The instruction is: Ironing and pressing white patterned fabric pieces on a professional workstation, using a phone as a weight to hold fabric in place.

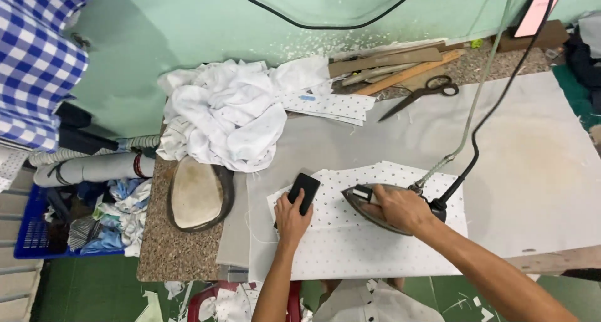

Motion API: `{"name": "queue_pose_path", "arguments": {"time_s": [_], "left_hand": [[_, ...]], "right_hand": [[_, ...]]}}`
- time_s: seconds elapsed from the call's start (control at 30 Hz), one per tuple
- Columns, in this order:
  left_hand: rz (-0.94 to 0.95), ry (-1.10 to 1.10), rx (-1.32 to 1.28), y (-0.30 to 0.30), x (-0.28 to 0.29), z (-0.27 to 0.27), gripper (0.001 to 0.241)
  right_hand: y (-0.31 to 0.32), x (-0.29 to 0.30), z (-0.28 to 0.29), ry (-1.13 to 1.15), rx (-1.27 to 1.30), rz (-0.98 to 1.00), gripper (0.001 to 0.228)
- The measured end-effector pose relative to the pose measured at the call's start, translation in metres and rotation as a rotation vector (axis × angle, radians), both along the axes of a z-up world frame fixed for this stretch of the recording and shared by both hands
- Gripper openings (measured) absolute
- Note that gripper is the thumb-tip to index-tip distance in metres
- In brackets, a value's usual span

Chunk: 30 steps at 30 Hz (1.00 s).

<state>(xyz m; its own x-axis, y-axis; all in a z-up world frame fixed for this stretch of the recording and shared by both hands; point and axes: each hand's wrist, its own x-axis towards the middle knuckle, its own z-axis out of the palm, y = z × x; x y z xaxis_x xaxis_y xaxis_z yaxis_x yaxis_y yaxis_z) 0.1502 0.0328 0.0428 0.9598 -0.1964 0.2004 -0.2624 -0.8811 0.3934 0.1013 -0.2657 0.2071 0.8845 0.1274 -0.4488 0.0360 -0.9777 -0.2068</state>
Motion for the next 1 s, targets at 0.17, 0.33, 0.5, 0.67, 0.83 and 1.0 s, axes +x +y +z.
{"name": "queue_pose_path", "arguments": {"time_s": [0.17,0.33,0.5,0.67,0.83,1.0], "left_hand": [[0.044,-0.013,0.022,-0.005,0.01,-0.002,0.05],[0.156,-0.084,0.085,0.017,0.011,-0.012,0.049],[0.321,-0.064,0.102,0.04,0.004,-0.012,0.046],[0.35,-0.071,0.085,0.035,0.006,-0.004,0.045],[0.346,-0.134,0.106,0.037,0.005,-0.011,0.044],[0.338,-0.159,0.102,0.037,0.005,-0.012,0.043]], "right_hand": [[0.005,-0.041,-0.066,-0.083,0.041,0.179,0.046],[0.046,-0.038,-0.076,-0.209,0.076,0.356,0.047],[0.089,-0.004,-0.085,-0.271,0.148,0.405,0.047],[0.108,0.068,-0.039,-0.091,0.175,0.164,0.041],[0.092,0.107,-0.038,-0.08,0.113,-0.049,0.043],[0.054,0.092,-0.036,-0.1,0.097,-0.204,0.04]]}}
